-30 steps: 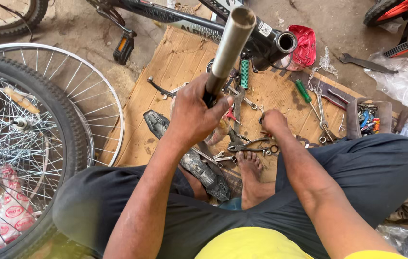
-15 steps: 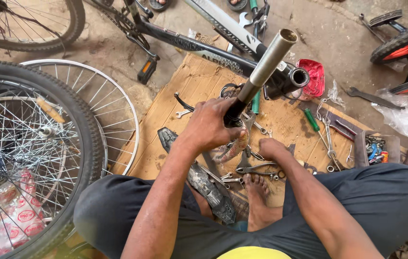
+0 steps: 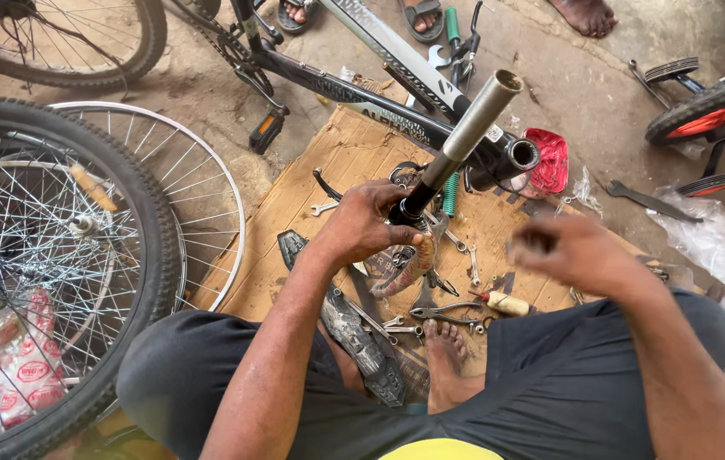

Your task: The person works on a bicycle handlebar assembly while sitting on the floor. They use a screwdriver to adjust components on the handlebar stem and then use a hammer to tap a metal tube into place on the handlebar. The person is surrounded by bicycle parts and tools.

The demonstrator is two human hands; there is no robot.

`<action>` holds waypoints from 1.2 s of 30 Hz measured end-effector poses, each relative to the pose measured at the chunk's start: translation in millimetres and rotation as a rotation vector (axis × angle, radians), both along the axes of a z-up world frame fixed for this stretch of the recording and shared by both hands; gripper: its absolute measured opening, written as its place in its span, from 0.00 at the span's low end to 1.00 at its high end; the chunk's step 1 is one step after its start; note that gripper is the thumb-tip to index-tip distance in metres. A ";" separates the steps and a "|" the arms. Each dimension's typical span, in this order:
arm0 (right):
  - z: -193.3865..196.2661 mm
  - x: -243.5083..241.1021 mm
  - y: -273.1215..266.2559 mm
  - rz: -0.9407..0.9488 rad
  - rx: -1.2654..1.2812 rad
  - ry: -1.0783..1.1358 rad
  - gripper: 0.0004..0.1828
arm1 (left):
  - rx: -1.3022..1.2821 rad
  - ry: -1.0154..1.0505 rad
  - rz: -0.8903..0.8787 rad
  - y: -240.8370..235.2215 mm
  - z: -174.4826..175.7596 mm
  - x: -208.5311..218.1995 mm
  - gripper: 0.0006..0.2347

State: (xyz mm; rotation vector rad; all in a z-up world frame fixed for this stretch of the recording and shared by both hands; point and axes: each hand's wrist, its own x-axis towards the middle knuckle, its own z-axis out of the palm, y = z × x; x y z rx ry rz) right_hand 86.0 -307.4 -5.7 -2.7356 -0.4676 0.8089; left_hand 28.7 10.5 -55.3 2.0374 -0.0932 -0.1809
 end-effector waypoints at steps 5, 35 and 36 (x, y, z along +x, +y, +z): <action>58.2 19.2 43.0 -0.039 1.072 -0.424 0.16 | -0.007 0.018 0.012 -3.7 2.6 1.3 0.25; -36.9 -15.7 131.2 -0.171 0.843 -0.030 0.22 | -0.071 -0.009 0.030 0.6 -5.4 -2.0 0.23; -40.1 -12.5 126.7 -0.143 0.839 -0.039 0.24 | -0.070 -0.042 0.035 -0.5 -6.3 -3.3 0.25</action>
